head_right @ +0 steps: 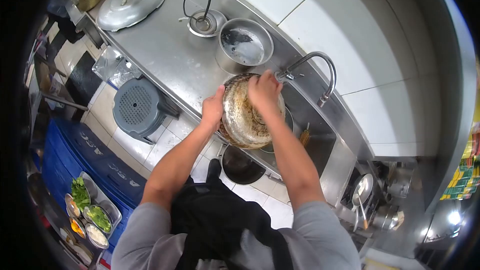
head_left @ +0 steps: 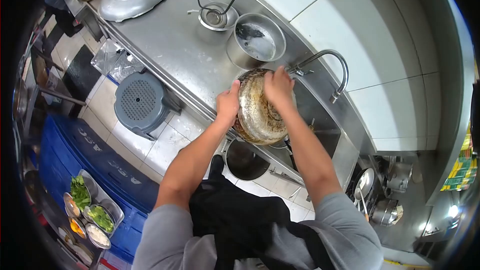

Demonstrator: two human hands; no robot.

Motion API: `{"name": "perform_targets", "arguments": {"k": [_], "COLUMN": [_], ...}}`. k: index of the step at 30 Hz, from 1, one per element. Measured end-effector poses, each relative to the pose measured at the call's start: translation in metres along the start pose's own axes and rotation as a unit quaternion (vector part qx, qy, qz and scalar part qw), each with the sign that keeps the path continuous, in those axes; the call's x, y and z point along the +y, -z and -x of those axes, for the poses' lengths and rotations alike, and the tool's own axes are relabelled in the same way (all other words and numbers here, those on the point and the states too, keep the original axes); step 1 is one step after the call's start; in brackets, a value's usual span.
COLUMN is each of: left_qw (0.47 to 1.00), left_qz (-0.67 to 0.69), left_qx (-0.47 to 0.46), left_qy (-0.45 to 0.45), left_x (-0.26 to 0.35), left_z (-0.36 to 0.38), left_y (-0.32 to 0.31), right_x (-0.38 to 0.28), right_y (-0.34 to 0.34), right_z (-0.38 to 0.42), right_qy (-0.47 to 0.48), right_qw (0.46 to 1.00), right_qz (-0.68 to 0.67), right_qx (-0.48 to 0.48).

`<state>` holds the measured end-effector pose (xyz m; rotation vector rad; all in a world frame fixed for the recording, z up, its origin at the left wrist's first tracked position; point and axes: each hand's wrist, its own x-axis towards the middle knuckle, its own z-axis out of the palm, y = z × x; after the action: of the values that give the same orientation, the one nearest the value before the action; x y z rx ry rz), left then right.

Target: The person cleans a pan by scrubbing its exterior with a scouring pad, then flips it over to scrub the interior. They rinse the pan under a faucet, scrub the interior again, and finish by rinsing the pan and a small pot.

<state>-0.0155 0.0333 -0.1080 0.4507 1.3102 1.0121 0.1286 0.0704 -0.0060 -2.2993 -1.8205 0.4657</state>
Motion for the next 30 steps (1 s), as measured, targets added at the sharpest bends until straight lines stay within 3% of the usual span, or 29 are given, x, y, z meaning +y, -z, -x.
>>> {"name": "perform_targets", "arguments": {"k": [1,3,4,5,7,8,9,11,12,13,15,16,17,19,20,21,23,24,27,28,29,30], "left_qw": [1.0,0.998,0.999,0.999,0.998,0.998,0.997,1.0,1.0,1.0,0.998,0.999,1.0,1.0,0.999,0.997,0.999,0.998,1.0,0.999,0.996,0.997], "left_qz": [0.028,0.063,0.052,0.05,0.058,0.066,0.073,-0.018,-0.021,0.013,0.054,0.038,0.017,-0.014,0.03,0.075,0.048,0.048,0.002,0.043,0.086,0.068], "left_qx": [-0.008,-0.004,-0.01,-0.015,-0.009,0.001,0.007,-0.001,-0.003,0.006,0.015,0.017,0.02,0.014,0.007,0.001,0.004,0.014,0.009,0.001,-0.007,-0.023], "left_qy": [-0.003,0.0,0.002,-0.003,-0.003,-0.01,-0.012,-0.008,-0.002,0.008,0.013,0.0,-0.01,0.013,0.016,0.016,-0.025,-0.027,0.01,0.021,0.02,-0.015], "left_x": [-0.001,-0.003,-0.003,-0.002,-0.007,-0.001,0.002,-0.007,-0.01,-0.009,-0.008,-0.01,-0.003,-0.004,-0.003,-0.001,0.004,0.003,0.0,-0.002,0.006,0.008], "left_z": [-0.006,-0.011,-0.007,-0.005,-0.004,-0.01,-0.016,-0.017,-0.016,-0.015,-0.018,-0.024,-0.021,-0.009,-0.007,-0.005,-0.019,-0.021,-0.001,0.002,-0.008,-0.011], "left_y": [0.0,0.0,0.0,-0.003,-0.003,-0.004,-0.003,0.003,0.002,-0.002,-0.006,-0.002,0.003,0.004,-0.001,-0.005,-0.001,0.0,-0.001,-0.001,-0.002,0.002], "right_x": [-0.002,0.002,0.004,0.004,-0.001,-0.004,0.003,0.006,-0.011,-0.003,0.0,-0.011,-0.02,-0.018,-0.013,-0.004,-0.014,-0.014,0.001,0.002,-0.012,-0.026], "right_y": [-0.01,-0.037,-0.029,-0.023,-0.009,-0.04,-0.047,-0.037,0.004,-0.006,-0.041,-0.055,-0.047,-0.026,-0.016,-0.028,-0.052,-0.049,-0.02,-0.016,-0.01,-0.014], "right_z": [0.021,0.066,0.043,0.03,0.015,0.04,0.031,0.044,0.021,0.023,0.026,0.066,0.058,0.037,0.011,0.029,0.065,0.051,-0.002,-0.008,0.003,0.026], "right_qy": [0.003,0.235,0.172,0.168,0.031,0.155,0.164,0.136,0.007,0.004,0.088,0.169,0.175,0.11,0.04,0.037,0.164,0.167,0.037,0.02,0.023,0.094], "right_qw": [1.0,0.956,0.978,0.978,0.996,0.965,0.964,0.982,1.0,0.999,0.985,0.959,0.958,0.993,0.998,0.998,0.967,0.968,0.995,0.998,0.997,0.993], "right_qz": [0.002,0.14,0.098,0.099,0.018,0.117,0.118,0.115,0.009,0.014,0.1,0.193,0.192,0.049,-0.011,-0.009,0.165,0.162,-0.029,-0.012,-0.013,0.021], "right_qx": [0.004,0.105,0.071,0.07,0.081,0.175,0.173,0.058,-0.028,-0.03,0.108,0.121,0.119,0.012,0.052,0.053,0.1,0.098,0.089,0.061,0.071,0.073]}}
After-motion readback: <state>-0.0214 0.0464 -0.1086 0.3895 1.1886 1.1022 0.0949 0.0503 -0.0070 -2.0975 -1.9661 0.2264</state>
